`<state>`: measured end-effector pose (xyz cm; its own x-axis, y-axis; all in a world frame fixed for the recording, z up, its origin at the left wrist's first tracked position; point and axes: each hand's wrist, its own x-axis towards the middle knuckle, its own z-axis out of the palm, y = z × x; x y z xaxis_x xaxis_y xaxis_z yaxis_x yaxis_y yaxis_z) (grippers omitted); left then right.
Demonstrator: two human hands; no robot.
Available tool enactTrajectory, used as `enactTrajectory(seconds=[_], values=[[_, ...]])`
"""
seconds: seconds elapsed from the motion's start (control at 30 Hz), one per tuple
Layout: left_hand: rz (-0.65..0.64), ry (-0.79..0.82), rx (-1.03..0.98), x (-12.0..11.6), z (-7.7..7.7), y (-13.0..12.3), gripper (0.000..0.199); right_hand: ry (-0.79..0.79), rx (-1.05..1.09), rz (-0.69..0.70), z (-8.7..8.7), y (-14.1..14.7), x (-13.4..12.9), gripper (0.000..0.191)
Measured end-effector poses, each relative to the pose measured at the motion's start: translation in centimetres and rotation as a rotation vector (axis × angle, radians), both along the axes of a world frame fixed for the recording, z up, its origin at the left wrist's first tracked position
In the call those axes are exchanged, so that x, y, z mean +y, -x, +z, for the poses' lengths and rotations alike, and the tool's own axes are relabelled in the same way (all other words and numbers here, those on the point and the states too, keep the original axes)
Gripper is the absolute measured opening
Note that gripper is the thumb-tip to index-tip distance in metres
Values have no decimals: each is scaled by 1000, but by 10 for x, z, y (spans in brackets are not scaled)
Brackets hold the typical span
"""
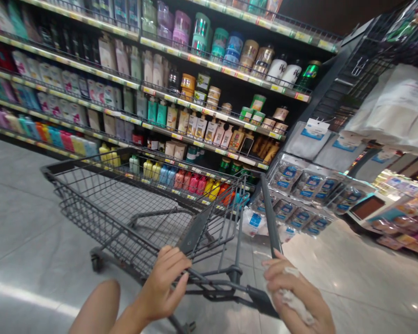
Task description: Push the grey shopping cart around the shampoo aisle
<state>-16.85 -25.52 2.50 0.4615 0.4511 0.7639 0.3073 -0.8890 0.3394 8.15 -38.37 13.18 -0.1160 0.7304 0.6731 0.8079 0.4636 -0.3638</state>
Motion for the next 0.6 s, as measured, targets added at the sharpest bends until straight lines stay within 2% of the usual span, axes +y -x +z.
enactTrajectory(seconds=[0.13,0.27,0.47,0.6], values=[[-30,20,2,3,-7,8,17,152,87,66,1,-4,6,14],[-4,29,7,3,-9,16,19,204,176,82,-5,-13,14,15],[34,8,29,3,2,26,16,188,259,7,-23,-29,42,16],[6,15,42,4,12,32,16,91,212,-148,-33,-42,70,24]])
